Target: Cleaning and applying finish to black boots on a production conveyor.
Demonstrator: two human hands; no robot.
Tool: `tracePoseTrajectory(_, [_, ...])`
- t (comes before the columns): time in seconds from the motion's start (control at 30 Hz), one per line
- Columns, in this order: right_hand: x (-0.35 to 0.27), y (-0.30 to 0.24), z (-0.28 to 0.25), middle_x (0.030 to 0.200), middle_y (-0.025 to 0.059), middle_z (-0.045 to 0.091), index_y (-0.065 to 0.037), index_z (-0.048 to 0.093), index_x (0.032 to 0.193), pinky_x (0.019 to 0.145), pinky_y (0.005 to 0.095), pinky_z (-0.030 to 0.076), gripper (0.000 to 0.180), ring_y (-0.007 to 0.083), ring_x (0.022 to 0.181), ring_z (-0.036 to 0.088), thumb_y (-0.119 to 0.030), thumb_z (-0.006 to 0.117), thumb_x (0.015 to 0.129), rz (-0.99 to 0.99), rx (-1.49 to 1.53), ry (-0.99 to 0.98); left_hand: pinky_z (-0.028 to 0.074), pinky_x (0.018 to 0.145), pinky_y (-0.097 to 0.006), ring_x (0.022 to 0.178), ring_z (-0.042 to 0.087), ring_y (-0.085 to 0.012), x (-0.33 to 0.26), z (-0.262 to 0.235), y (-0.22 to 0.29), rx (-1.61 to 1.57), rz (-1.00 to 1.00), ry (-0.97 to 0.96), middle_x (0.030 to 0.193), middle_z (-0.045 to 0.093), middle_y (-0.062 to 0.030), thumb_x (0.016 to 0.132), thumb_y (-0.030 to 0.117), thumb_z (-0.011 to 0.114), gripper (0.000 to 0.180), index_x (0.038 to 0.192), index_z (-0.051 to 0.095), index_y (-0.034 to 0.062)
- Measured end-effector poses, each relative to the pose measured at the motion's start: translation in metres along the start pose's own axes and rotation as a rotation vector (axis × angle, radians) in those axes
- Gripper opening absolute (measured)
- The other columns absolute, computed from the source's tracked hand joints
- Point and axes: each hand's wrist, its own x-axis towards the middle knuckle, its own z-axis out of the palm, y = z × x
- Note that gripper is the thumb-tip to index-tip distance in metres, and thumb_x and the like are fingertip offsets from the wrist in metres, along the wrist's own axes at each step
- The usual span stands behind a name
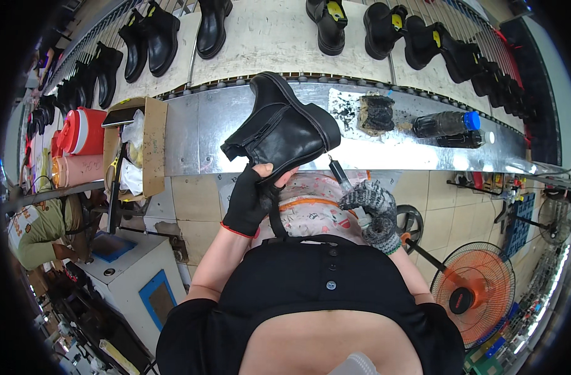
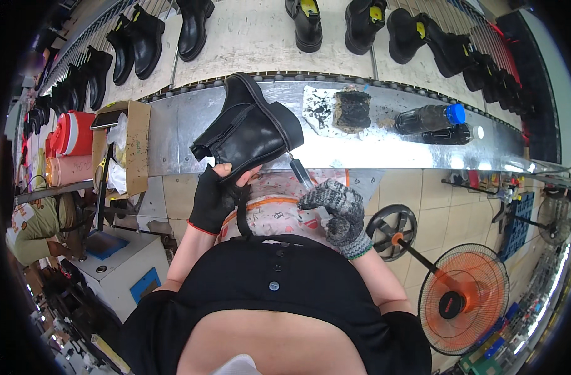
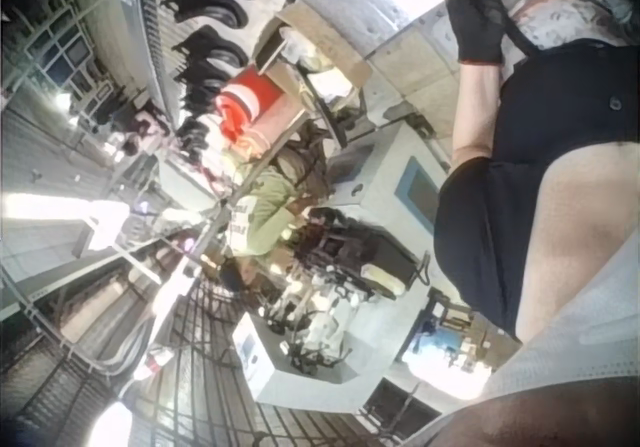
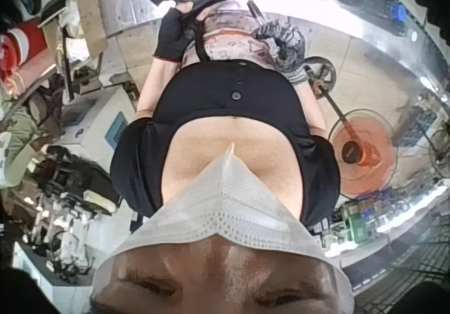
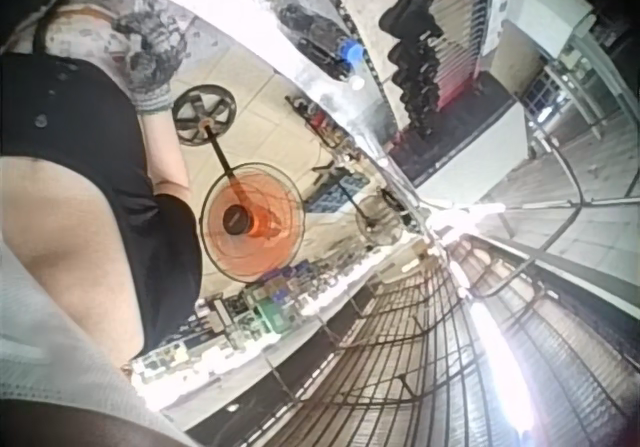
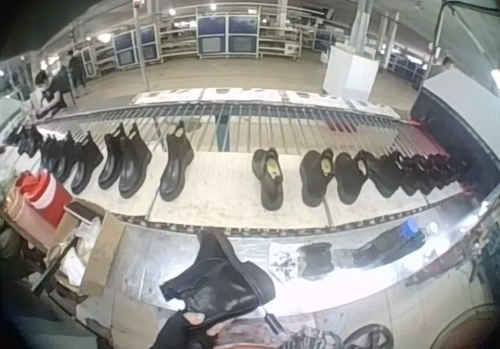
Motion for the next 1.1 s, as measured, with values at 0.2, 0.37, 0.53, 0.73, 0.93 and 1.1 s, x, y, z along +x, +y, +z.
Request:
tracePoseTrajectory(0.2, [-0.013,0.024,0.014,0.081,0.0084,0.064,-0.002,0.057,0.112,0.052,0.0268,0.049,0.026,0.0171,0.061,0.061,-0.016,0.048,0.091,0.398,0.232,0.185,0.058,0.084,-0.032,0.116,0.051,-0.0422,0.002,-0.002,0.013,-0.169,-0.027,-0.048,0.128,0.046,-0.0284,0.083,0.001,0.052,0.052,0.131,0.036,-0.0087])
tracePoseTrajectory(0.37, [0.013,0.092,0.027,0.080,0.0059,0.060,-0.006,0.028,0.139,0.048,0.0220,0.047,0.059,0.0088,0.057,0.054,0.001,0.055,0.087,0.428,0.638,0.623,0.060,0.076,-0.027,0.104,0.060,-0.0389,0.012,0.004,0.028,-0.062,0.021,-0.072,0.119,0.053,-0.0289,0.084,0.003,0.052,0.049,0.129,0.037,-0.0110])
tracePoseTrajectory(0.53, [0.003,0.164,0.054,0.100,0.0036,0.058,-0.013,0.030,0.139,0.053,0.0223,0.046,0.059,0.0089,0.063,0.054,0.005,0.050,0.087,0.485,0.716,0.667,0.061,0.068,-0.023,0.096,0.065,-0.0349,0.068,0.000,0.063,0.189,0.051,-0.133,0.118,0.056,-0.0228,0.085,0.007,0.056,0.051,0.130,0.037,-0.0081])
tracePoseTrajectory(0.73, [0.004,0.185,0.055,0.107,0.0081,0.060,-0.005,0.041,0.131,0.060,0.0252,0.050,0.044,0.0123,0.079,0.058,-0.004,0.051,0.088,0.584,0.616,0.546,0.056,0.059,-0.021,0.084,0.067,-0.0349,0.196,0.021,0.144,0.531,0.151,-0.093,0.091,0.061,-0.0117,0.083,0.012,0.063,0.024,0.099,0.053,-0.0028])
tracePoseTrajectory(0.93, [-0.011,0.217,0.068,0.101,0.0166,0.062,-0.002,0.053,0.119,0.075,0.0407,0.049,0.040,0.0300,0.087,0.062,-0.026,0.056,0.087,0.500,1.072,0.574,0.053,0.055,-0.026,0.079,0.067,-0.0307,0.306,0.056,0.179,0.878,0.428,0.135,0.089,0.061,-0.0177,0.077,0.021,0.070,0.041,0.103,0.050,-0.0039])
tracePoseTrajectory(1.1, [0.007,0.182,0.059,0.078,0.0049,0.057,-0.006,0.055,0.108,0.051,0.0257,0.044,0.021,0.0080,0.061,0.054,-0.015,0.058,0.089,0.424,-0.461,0.468,0.053,0.052,-0.036,0.055,0.064,-0.0264,0.354,0.060,0.161,1.705,0.848,0.255,0.073,0.061,-0.0139,0.073,0.029,0.072,0.047,0.098,0.044,0.0006])
